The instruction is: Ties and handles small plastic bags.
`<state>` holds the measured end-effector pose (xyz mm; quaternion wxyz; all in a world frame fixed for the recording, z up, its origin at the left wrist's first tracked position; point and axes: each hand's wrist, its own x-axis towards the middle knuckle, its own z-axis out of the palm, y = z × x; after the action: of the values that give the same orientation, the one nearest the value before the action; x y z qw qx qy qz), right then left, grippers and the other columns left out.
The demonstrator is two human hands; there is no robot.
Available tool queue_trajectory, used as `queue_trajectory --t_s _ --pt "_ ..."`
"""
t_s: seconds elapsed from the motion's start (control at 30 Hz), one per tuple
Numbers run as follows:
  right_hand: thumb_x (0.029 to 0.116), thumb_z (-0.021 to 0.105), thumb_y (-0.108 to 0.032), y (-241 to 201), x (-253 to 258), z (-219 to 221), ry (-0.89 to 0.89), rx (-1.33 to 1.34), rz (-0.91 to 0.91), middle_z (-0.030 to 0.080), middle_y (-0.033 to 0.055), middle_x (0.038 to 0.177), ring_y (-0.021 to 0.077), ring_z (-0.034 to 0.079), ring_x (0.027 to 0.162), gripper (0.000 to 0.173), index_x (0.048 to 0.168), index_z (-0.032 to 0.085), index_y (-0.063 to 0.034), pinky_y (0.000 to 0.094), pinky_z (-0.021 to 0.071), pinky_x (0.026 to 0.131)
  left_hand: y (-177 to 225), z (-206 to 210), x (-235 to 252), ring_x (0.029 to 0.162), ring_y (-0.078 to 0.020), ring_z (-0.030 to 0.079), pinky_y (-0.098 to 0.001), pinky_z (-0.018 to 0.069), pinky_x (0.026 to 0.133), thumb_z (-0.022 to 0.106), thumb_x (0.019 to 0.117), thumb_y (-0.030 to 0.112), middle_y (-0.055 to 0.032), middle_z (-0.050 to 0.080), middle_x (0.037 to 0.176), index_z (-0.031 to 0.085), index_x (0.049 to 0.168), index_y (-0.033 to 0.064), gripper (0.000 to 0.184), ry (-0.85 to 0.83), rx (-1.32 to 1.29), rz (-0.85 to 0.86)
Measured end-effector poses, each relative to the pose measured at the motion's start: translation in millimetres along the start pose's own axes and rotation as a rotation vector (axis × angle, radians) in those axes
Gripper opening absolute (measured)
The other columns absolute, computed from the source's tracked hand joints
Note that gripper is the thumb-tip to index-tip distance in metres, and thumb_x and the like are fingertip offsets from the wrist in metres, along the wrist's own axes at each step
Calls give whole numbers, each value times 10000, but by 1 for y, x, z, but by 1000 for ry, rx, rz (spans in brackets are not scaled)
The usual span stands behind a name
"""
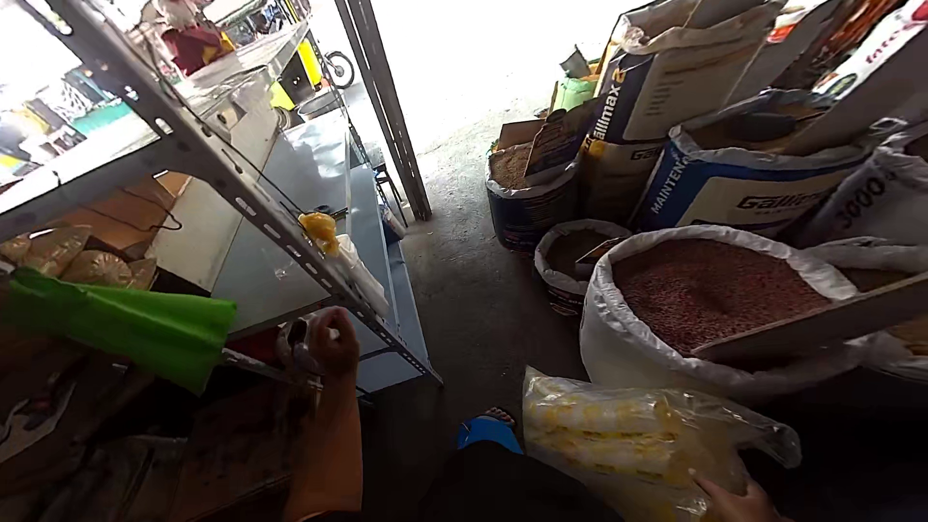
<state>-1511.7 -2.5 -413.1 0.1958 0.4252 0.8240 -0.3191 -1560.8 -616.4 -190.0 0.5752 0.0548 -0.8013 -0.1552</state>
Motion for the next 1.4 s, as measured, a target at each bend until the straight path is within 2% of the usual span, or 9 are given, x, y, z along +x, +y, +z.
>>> queue_trajectory --t_s 0.2,0.53,0.73,0.83,0.9,0.97,1.03,1.27,1.4 --pt "968 642 -556 -12 5 -2 7 105 141 439 361 1501 451 434 1429 948 1541 293 113 566 341 1183 92 122 -48 718 -118 680 -254 591 710 664 953 125 -84 699 776 732 949 36 112 -515 -661 290" --pt "876 770 -531 -54 -82 27 -58 235 223 554 250 1440 418 543 1330 882 1533 428 -52 605 436 1088 253 259 -93 1032 -304 730 -486 565 965 576 1034 186 -171 755 1065 769 1113 26 263 -1782 -944 821" --pt "845 837 -421 -62 -108 63 90 361 246 592 274 1373 444 574 1269 832 1496 497 -30 609 455 1057 310 268 -156 1033 -291 723 -445 582 947 641 979 88 -173 745 1065 771 1040 -13 175 -1803 -1337 890" --pt "843 843 -402 -64 -116 76 116 386 275 615 256 1343 431 582 1255 807 1497 510 -66 601 458 1055 336 247 -174 983 -233 736 -405 604 920 559 1007 6 -174 737 1087 716 1136 -50 211 -2205 -1340 914" --pt "859 829 -416 -67 -120 78 87 386 298 606 232 1348 408 561 1274 810 1521 488 -97 571 444 1069 355 240 -179 1189 -289 661 -469 516 1052 487 1017 1 -190 665 1304 630 1328 0 342 -2499 -854 1182" --pt "849 836 -416 -69 -125 81 68 391 318 597 216 1374 396 556 1292 815 1522 487 -116 570 445 1077 361 242 -183 1307 -425 555 -613 458 1064 559 984 75 -254 555 1429 561 1420 25 439 -2426 -308 1424" --pt "839 845 -400 -69 -129 84 78 406 326 606 209 1373 389 567 1286 807 1514 500 -126 570 450 1077 354 260 -183 1324 -550 474 -739 398 1035 645 974 199 -338 497 1442 565 1403 -8 483 -2247 -77 1375" --pt "910 781 -311 -73 -136 88 22 463 227 594 224 1380 382 560 1296 720 1527 478 -95 542 430 1112 338 291 -170 1284 -454 572 -678 436 1040 573 1030 274 -277 628 1321 670 1212 -56 389 -2110 195 1407" --pt "927 765 -257 -76 -138 90 27 493 203 613 227 1335 376 580 1254 666 1512 498 -83 520 442 1099 343 283 -173 1173 -422 649 -646 477 1008 513 1055 206 -243 704 1176 722 1138 -13 314 -2242 -214 1457"
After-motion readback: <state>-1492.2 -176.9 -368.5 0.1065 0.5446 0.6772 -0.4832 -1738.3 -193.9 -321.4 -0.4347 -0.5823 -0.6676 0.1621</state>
